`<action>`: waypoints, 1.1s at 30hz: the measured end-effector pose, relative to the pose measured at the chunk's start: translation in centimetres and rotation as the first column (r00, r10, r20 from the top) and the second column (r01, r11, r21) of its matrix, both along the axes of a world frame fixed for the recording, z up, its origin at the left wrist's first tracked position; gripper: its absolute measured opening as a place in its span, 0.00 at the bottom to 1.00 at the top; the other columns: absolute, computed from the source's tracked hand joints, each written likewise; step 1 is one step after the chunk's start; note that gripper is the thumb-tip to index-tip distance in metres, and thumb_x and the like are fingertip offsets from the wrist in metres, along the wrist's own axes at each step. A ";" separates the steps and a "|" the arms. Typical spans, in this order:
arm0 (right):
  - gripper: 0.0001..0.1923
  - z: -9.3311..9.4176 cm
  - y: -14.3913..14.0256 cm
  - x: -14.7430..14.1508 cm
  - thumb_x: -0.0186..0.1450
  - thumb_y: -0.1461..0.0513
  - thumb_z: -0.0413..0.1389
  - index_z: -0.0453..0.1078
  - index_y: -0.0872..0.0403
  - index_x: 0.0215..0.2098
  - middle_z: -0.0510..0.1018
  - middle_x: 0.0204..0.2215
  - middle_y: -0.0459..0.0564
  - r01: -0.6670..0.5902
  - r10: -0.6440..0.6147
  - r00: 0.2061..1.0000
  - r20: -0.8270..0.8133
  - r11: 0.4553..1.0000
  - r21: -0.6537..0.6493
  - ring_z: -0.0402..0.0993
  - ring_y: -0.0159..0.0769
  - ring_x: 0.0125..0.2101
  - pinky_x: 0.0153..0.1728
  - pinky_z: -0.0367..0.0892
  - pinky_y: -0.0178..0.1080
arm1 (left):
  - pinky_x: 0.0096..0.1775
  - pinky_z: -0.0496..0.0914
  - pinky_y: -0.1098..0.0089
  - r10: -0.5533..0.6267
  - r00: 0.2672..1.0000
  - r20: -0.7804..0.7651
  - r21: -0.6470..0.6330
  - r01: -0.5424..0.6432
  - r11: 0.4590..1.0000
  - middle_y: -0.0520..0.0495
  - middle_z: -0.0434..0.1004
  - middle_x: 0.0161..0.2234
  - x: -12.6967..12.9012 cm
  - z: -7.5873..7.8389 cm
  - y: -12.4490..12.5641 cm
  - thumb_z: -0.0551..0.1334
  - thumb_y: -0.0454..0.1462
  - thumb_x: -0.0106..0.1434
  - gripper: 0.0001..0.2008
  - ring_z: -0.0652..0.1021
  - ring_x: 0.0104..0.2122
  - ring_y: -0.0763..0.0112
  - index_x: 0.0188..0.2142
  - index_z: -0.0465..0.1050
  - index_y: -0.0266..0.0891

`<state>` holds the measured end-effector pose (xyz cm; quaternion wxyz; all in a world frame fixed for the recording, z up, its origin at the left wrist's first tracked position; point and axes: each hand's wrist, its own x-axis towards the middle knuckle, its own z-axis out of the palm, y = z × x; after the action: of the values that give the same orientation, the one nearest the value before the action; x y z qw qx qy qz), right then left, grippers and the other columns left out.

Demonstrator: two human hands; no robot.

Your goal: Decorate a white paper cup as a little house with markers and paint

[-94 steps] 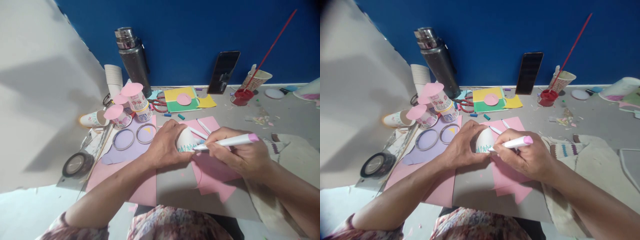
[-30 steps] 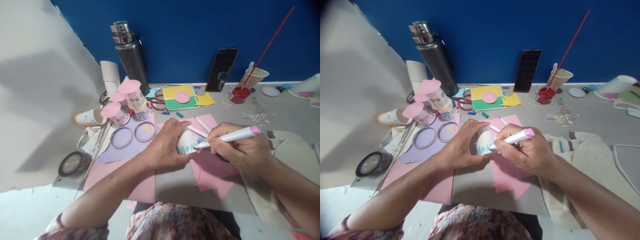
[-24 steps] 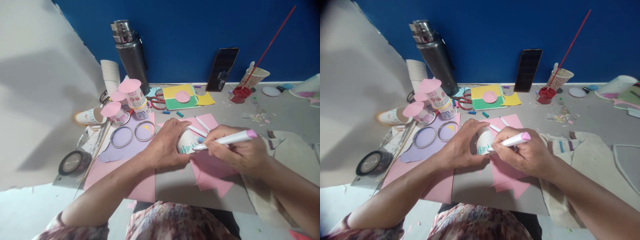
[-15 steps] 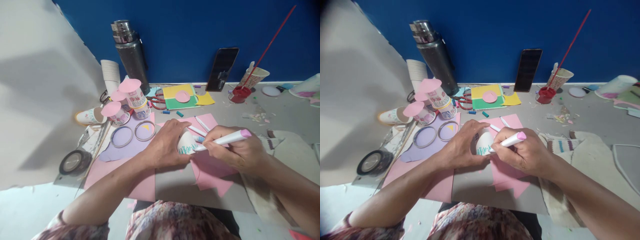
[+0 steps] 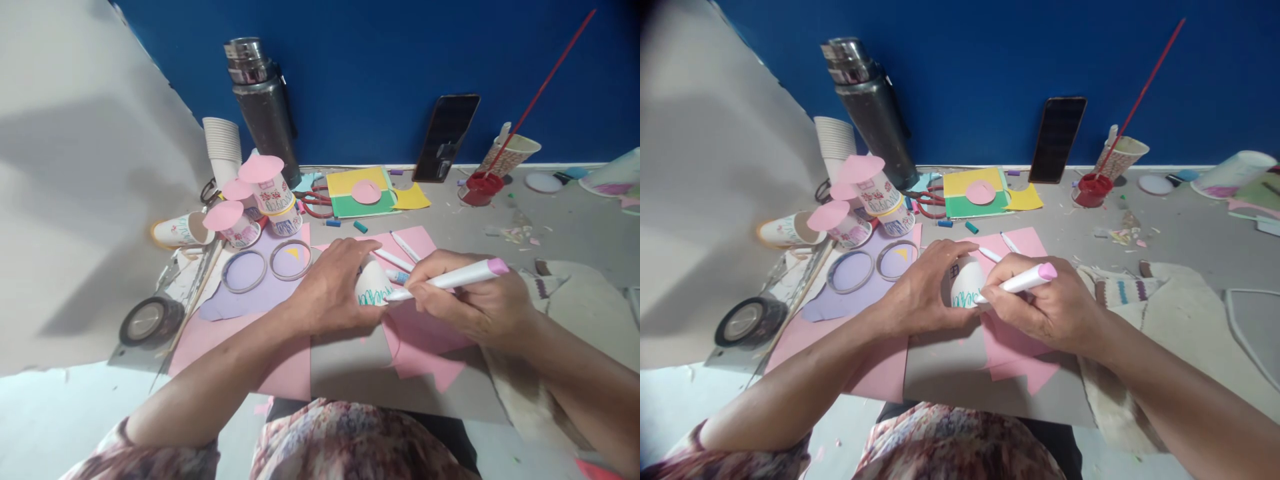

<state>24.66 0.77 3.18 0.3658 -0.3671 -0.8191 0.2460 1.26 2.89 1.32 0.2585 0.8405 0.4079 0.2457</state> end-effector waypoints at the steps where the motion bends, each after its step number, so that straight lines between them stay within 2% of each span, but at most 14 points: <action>1: 0.09 0.0 0.0 0.0 0.71 0.63 0.58 0.74 0.50 0.32 0.80 0.24 0.42 -0.015 0.015 1.000 0.006 1.000 0.009 0.71 0.28 0.19 0.21 0.64 0.33 | 0.55 0.73 0.46 0.004 1.000 -0.004 0.000 -0.004 1.000 0.35 0.77 0.55 0.0 0.0 0.0 0.74 0.43 0.53 0.40 0.76 0.56 0.44 0.63 0.66 0.39; 4: 0.09 0.0 0.0 -0.1 0.71 0.63 0.58 0.74 0.50 0.32 0.78 0.22 0.41 -0.016 0.016 1.000 0.021 1.000 0.016 0.69 0.29 0.18 0.20 0.63 0.35 | 0.55 0.73 0.46 0.013 1.000 -0.012 -0.003 -0.013 1.000 0.34 0.78 0.55 0.0 -0.1 0.0 0.74 0.44 0.52 0.41 0.76 0.56 0.43 0.64 0.66 0.37; 7: 0.08 0.2 -0.1 -0.1 0.72 0.62 0.59 0.75 0.49 0.33 0.80 0.24 0.42 0.047 -0.047 0.999 -0.017 0.999 -0.008 0.72 0.31 0.19 0.21 0.65 0.36 | 0.56 0.73 0.46 0.019 1.000 -0.010 0.008 -0.019 1.000 0.33 0.78 0.56 0.0 0.0 -0.1 0.75 0.47 0.53 0.42 0.77 0.56 0.43 0.64 0.67 0.36; 10: 0.05 0.3 -0.2 -0.2 0.73 0.62 0.59 0.76 0.46 0.39 0.84 0.30 0.43 0.093 -0.089 0.991 -0.097 0.995 0.032 0.76 0.32 0.21 0.24 0.70 0.37 | 0.57 0.73 0.46 0.040 0.999 0.013 0.028 -0.040 0.999 0.34 0.78 0.57 0.1 -0.1 -0.1 0.76 0.50 0.54 0.43 0.77 0.56 0.44 0.64 0.67 0.38; 12: 0.04 0.2 0.0 -0.2 0.73 0.62 0.60 0.76 0.44 0.44 0.85 0.32 0.44 0.108 -0.103 0.992 -0.072 0.992 0.066 0.80 0.35 0.24 0.26 0.72 0.38 | 0.56 0.73 0.47 0.061 0.997 0.040 0.018 -0.061 0.998 0.36 0.79 0.55 0.1 -0.1 0.0 0.75 0.51 0.55 0.42 0.78 0.55 0.46 0.65 0.66 0.39; 14: 0.06 -0.1 0.2 -0.2 0.72 0.63 0.61 0.75 0.44 0.46 0.86 0.34 0.45 0.079 -0.080 0.997 0.007 0.991 0.111 0.82 0.37 0.27 0.28 0.72 0.40 | 0.56 0.73 0.46 0.084 0.994 0.065 -0.026 -0.082 0.996 0.36 0.79 0.54 0.1 -0.2 0.1 0.75 0.51 0.55 0.45 0.78 0.54 0.46 0.66 0.64 0.40; 19: 0.06 -0.4 0.8 -0.1 0.71 0.66 0.60 0.72 0.49 0.45 0.84 0.33 0.47 -0.071 0.045 0.992 0.122 0.974 0.214 0.79 0.35 0.28 0.29 0.69 0.38 | 0.54 0.74 0.50 0.112 0.984 0.141 -0.179 -0.086 0.980 0.35 0.77 0.59 -0.4 -0.1 0.5 0.77 0.54 0.51 0.54 0.79 0.56 0.46 0.71 0.56 0.44; 23: 0.07 -0.5 0.9 0.1 0.73 0.66 0.56 0.72 0.49 0.47 0.83 0.33 0.49 -0.115 0.090 0.989 0.118 0.967 0.226 0.79 0.38 0.32 0.32 0.69 0.39 | 0.53 0.75 0.53 0.127 0.972 0.197 -0.180 -0.092 0.979 0.38 0.78 0.56 -0.5 0.0 0.5 0.78 0.53 0.51 0.54 0.79 0.56 0.48 0.71 0.56 0.45; 28: 0.12 -1.3 0.8 0.5 0.71 0.68 0.57 0.72 0.47 0.49 0.84 0.38 0.49 -0.174 0.140 0.973 0.182 0.967 0.185 0.80 0.42 0.36 0.37 0.71 0.43 | 0.56 0.73 0.47 0.127 0.975 0.182 -0.159 -0.098 0.982 0.37 0.76 0.58 -0.5 -0.1 0.3 0.79 0.50 0.51 0.54 0.78 0.58 0.45 0.71 0.56 0.47; 30: 0.11 -1.4 0.7 0.5 0.70 0.69 0.57 0.74 0.47 0.46 0.84 0.36 0.49 -0.141 0.105 0.973 0.205 0.975 0.169 0.80 0.42 0.35 0.36 0.71 0.43 | 0.58 0.72 0.45 0.112 0.974 0.197 -0.160 -0.081 0.984 0.36 0.75 0.59 -0.5 0.0 0.2 0.79 0.49 0.51 0.54 0.77 0.59 0.45 0.71 0.55 0.48; 33: 0.10 -0.8 0.7 0.3 0.67 0.70 0.58 0.74 0.47 0.41 0.83 0.33 0.48 -0.008 -0.020 0.990 0.143 0.980 0.198 0.80 0.41 0.32 0.37 0.73 0.43 | 0.59 0.72 0.43 0.105 0.969 0.223 -0.193 -0.061 0.979 0.35 0.73 0.63 -0.6 0.1 0.2 0.79 0.49 0.52 0.54 0.75 0.62 0.44 0.72 0.55 0.48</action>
<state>24.92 1.51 2.35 0.3411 -0.3482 -0.8626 0.1351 0.66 3.05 1.39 0.3708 0.7605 0.4309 0.3138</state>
